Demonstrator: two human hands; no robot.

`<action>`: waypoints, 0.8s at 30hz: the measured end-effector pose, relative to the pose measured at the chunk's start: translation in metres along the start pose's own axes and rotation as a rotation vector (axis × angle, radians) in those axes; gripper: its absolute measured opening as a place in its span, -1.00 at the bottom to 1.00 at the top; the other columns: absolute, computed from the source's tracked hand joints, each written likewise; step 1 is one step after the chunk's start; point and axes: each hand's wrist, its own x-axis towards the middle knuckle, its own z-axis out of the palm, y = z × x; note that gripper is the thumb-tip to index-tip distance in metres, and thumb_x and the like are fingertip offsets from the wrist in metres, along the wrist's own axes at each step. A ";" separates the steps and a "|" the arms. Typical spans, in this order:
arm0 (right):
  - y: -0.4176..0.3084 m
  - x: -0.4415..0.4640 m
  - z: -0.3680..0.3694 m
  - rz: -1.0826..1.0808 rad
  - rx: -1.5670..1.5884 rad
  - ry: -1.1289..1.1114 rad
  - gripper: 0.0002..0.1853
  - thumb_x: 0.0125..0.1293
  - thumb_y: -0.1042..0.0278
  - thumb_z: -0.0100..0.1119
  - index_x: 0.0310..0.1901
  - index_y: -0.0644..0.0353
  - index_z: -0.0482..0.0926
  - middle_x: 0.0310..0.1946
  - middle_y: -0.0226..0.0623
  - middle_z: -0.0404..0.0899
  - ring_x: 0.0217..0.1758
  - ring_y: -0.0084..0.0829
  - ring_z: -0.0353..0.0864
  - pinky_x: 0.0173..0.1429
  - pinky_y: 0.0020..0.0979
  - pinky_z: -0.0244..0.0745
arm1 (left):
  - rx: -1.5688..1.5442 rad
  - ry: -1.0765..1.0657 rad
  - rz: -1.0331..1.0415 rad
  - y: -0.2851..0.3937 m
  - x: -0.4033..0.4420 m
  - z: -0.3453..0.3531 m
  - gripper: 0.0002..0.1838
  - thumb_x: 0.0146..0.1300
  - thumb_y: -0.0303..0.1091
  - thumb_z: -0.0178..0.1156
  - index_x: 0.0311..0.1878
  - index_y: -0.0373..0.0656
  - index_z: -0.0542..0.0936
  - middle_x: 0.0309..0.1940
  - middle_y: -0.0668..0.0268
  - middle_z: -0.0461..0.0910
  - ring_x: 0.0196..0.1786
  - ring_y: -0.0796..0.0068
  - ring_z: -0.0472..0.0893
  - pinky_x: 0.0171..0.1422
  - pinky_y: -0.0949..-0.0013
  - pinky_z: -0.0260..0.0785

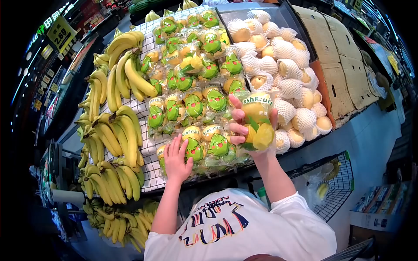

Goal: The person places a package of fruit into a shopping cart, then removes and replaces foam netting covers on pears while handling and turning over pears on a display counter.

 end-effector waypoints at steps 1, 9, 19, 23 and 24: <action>0.005 0.000 0.001 0.002 -0.016 -0.023 0.18 0.23 -0.38 0.29 0.60 0.15 -0.14 0.07 -0.30 0.44 -0.12 -0.34 0.46 -0.10 -0.24 0.48 | -0.004 0.010 0.003 -0.003 0.000 -0.003 -0.36 0.41 0.14 -0.07 0.41 -0.03 0.42 0.52 0.12 0.27 0.54 0.08 0.25 0.59 -0.06 -0.05; 0.003 -0.016 0.018 0.060 -0.090 -0.171 0.24 0.20 -0.57 0.14 0.60 0.20 -0.16 -0.02 -0.22 0.47 -0.33 -0.36 0.60 -0.32 -0.30 0.50 | 0.013 0.059 0.052 0.004 0.000 0.004 -0.36 0.43 0.13 -0.08 0.39 -0.09 0.40 0.50 0.12 0.30 0.50 0.08 0.30 0.57 -0.05 -0.03; 0.009 -0.027 0.012 0.171 0.139 -0.397 -0.08 0.45 -0.15 0.09 0.61 0.12 -0.13 -0.02 -0.15 0.51 -0.35 -0.28 0.68 -0.36 -0.28 0.59 | -0.279 0.068 -0.092 0.008 0.001 -0.007 -0.24 0.20 -0.17 0.26 0.46 -0.15 0.30 0.44 0.13 0.36 0.47 0.05 0.32 0.59 -0.03 -0.04; 0.011 -0.032 0.026 0.152 0.098 -0.326 -0.19 0.46 0.04 0.12 0.59 0.14 0.00 -0.11 -0.20 0.51 -0.47 -0.38 0.64 -0.50 -0.35 0.58 | -0.502 0.191 -0.127 0.032 0.002 -0.010 -0.28 0.14 -0.38 0.27 0.41 -0.21 0.32 0.36 0.07 0.39 0.45 0.03 0.32 0.58 0.05 0.06; 0.012 -0.035 0.025 0.155 0.093 -0.306 -0.18 0.46 0.03 0.12 0.60 0.12 0.00 -0.09 -0.21 0.51 -0.46 -0.38 0.64 -0.47 -0.34 0.61 | -0.552 0.199 -0.119 0.045 0.002 -0.017 -0.30 0.14 -0.41 0.26 0.40 -0.22 0.33 0.35 0.08 0.39 0.45 0.06 0.32 0.57 0.07 0.08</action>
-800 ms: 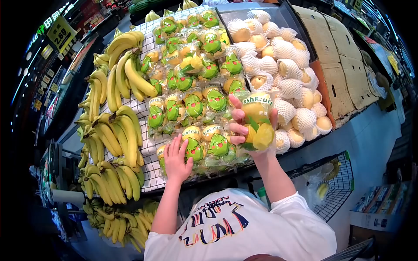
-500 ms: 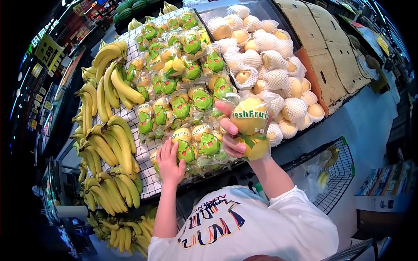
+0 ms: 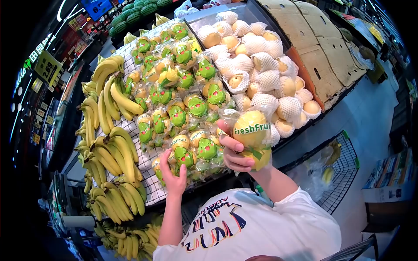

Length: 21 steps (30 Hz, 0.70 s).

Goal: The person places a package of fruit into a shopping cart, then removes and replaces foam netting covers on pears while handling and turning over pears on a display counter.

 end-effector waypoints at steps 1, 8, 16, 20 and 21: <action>0.001 -0.002 0.000 -0.002 0.000 0.006 -0.19 0.46 0.03 0.11 0.60 0.11 -0.01 -0.09 -0.22 0.51 -0.45 -0.37 0.64 -0.45 -0.33 0.62 | -0.053 0.005 0.002 0.015 -0.001 0.002 -0.32 0.14 -0.43 0.25 0.38 -0.23 0.34 0.35 0.08 0.39 0.45 0.08 0.33 0.56 0.09 0.10; 0.004 -0.006 -0.010 0.020 0.076 -0.018 -0.21 0.50 0.03 0.05 0.61 0.07 -0.05 -0.08 -0.23 0.49 -0.40 -0.30 0.66 -0.37 -0.29 0.65 | -0.369 -0.137 0.189 0.084 0.002 0.009 -0.40 0.19 -0.47 0.27 0.31 -0.24 0.33 0.23 0.02 0.47 0.31 0.12 0.46 0.48 0.08 0.20; 0.010 -0.008 -0.013 0.012 0.164 -0.050 -0.20 0.52 0.03 0.01 0.62 0.11 -0.11 -0.09 -0.14 0.47 -0.35 -0.19 0.66 -0.33 -0.21 0.58 | -0.434 -0.298 0.216 0.132 0.021 0.010 -0.34 0.22 -0.43 0.30 0.37 -0.22 0.29 0.37 -0.04 0.32 0.41 0.08 0.38 0.44 0.07 0.26; 0.013 -0.010 -0.012 0.006 0.214 -0.038 -0.24 0.55 0.07 -0.05 0.62 0.11 -0.12 -0.10 -0.08 0.48 -0.34 -0.14 0.66 -0.32 -0.18 0.60 | -0.477 -0.430 0.177 0.141 0.024 0.022 -0.06 0.21 -0.43 0.32 0.57 -0.25 0.01 0.54 -0.01 0.09 0.50 0.10 0.29 0.53 0.03 0.16; 0.014 -0.011 -0.011 0.000 0.225 -0.039 -0.25 0.55 0.08 -0.06 0.62 0.11 -0.12 -0.10 -0.06 0.48 -0.34 -0.13 0.66 -0.31 -0.18 0.60 | -0.486 -0.459 0.172 0.142 0.023 0.024 -0.01 0.22 -0.43 0.31 0.60 -0.25 -0.07 0.57 0.03 0.04 0.49 0.14 0.30 0.56 0.02 0.13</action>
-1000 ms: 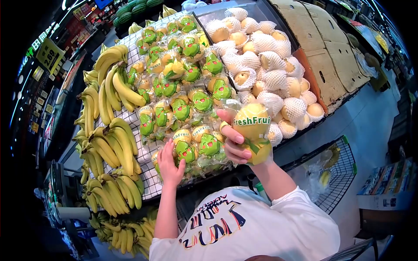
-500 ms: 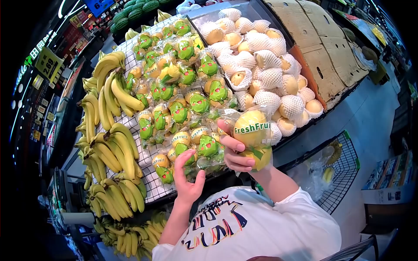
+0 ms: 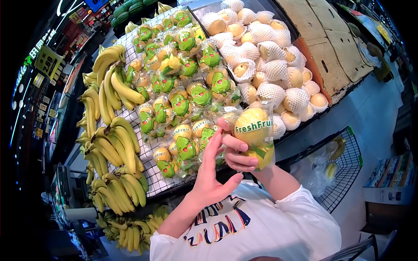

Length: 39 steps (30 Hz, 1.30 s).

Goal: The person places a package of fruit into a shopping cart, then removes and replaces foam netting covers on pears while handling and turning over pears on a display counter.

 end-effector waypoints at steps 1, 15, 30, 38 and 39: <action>0.001 -0.001 0.000 -0.006 0.009 -0.002 -0.25 0.56 0.09 -0.08 0.62 0.10 -0.13 -0.10 -0.04 0.49 -0.34 -0.11 0.66 -0.30 -0.17 0.61 | 0.029 -0.040 -0.018 -0.001 -0.001 0.001 0.06 0.21 -0.46 0.31 0.62 -0.25 -0.17 0.58 0.05 0.03 0.51 0.14 0.28 0.58 0.00 0.09; -0.003 -0.008 -0.004 0.016 0.045 -0.061 -0.28 0.57 0.10 -0.11 0.62 0.12 -0.10 -0.14 -0.02 0.51 -0.37 -0.10 0.67 -0.36 -0.18 0.63 | 0.133 -0.049 0.022 -0.003 0.002 0.008 0.03 0.21 -0.43 0.39 0.60 -0.25 -0.08 0.60 -0.04 -0.05 0.57 0.07 0.19 0.54 -0.04 0.15; 0.003 -0.009 -0.003 -0.004 0.044 0.082 -0.18 0.45 -0.18 0.05 0.59 0.02 0.06 -0.27 -0.09 0.56 -0.49 -0.21 0.68 -0.55 -0.28 0.61 | 0.018 0.054 0.049 -0.013 -0.003 0.013 -0.06 0.15 -0.44 0.45 0.51 -0.13 0.09 0.52 -0.25 0.06 0.56 -0.12 0.22 0.51 -0.05 0.20; -0.002 -0.004 -0.016 -0.041 0.010 0.018 -0.04 0.37 -0.16 0.20 0.61 0.10 -0.04 -0.11 -0.15 0.47 -0.35 -0.19 0.63 -0.28 -0.18 0.57 | -0.102 0.072 0.055 -0.021 -0.006 0.014 -0.11 0.25 -0.52 0.32 0.54 -0.09 0.00 0.44 -0.02 0.22 0.45 0.08 0.37 0.47 -0.06 0.24; -0.001 -0.005 -0.017 -0.074 -0.021 0.064 -0.02 0.36 -0.21 0.19 0.61 0.10 -0.04 -0.10 -0.17 0.47 -0.33 -0.20 0.61 -0.25 -0.17 0.56 | -0.103 0.082 0.049 -0.020 -0.006 0.014 -0.12 0.27 -0.55 0.28 0.54 -0.07 -0.01 0.37 0.05 0.29 0.39 0.14 0.42 0.46 -0.05 0.25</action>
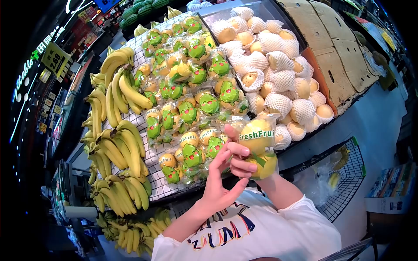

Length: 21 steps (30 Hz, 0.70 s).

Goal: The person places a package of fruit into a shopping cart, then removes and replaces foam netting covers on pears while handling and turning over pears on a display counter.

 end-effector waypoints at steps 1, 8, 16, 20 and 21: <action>0.000 -0.002 0.001 -0.028 -0.025 0.044 -0.01 0.35 -0.26 0.19 0.61 0.10 -0.04 -0.09 -0.20 0.46 -0.31 -0.22 0.60 -0.21 -0.17 0.54 | 0.007 -0.013 -0.034 -0.001 -0.004 -0.001 -0.09 0.26 -0.56 0.28 0.55 -0.06 -0.04 0.42 0.04 0.23 0.43 0.12 0.38 0.50 -0.04 0.21; 0.003 0.006 -0.002 -0.050 -0.042 0.126 -0.07 0.39 -0.14 0.20 0.60 0.11 -0.01 -0.12 -0.25 0.47 -0.20 -0.25 0.52 -0.14 -0.14 0.51 | -0.032 0.024 -0.099 0.000 -0.010 -0.002 0.08 0.19 -0.53 0.36 0.58 -0.09 -0.19 0.50 0.03 0.09 0.52 0.10 0.24 0.57 -0.06 0.08; 0.015 0.028 -0.008 -0.059 -0.198 0.234 0.14 0.17 -0.38 0.33 0.57 0.21 0.04 -0.09 -0.32 0.48 -0.21 -0.37 0.43 -0.12 -0.25 0.48 | 0.123 0.206 -0.028 -0.003 -0.015 0.001 0.24 0.08 -0.48 0.50 0.55 -0.06 -0.31 0.49 -0.10 -0.03 0.52 0.02 0.20 0.52 -0.10 0.16; 0.017 0.030 -0.010 -0.036 -0.180 0.242 0.15 0.17 -0.37 0.35 0.57 0.21 0.03 -0.10 -0.33 0.48 -0.24 -0.38 0.43 -0.21 -0.28 0.45 | 0.158 0.262 0.044 -0.009 -0.017 0.004 0.24 0.05 -0.50 0.52 0.54 -0.06 -0.27 0.52 -0.15 -0.07 0.49 0.03 0.22 0.48 -0.08 0.23; 0.020 0.030 -0.010 -0.042 -0.184 0.243 0.15 0.17 -0.37 0.34 0.57 0.21 0.03 -0.10 -0.33 0.48 -0.25 -0.38 0.43 -0.21 -0.28 0.45 | 0.163 0.265 0.045 -0.008 -0.018 0.004 0.24 0.04 -0.51 0.52 0.54 -0.06 -0.27 0.52 -0.15 -0.07 0.50 0.02 0.21 0.48 -0.09 0.22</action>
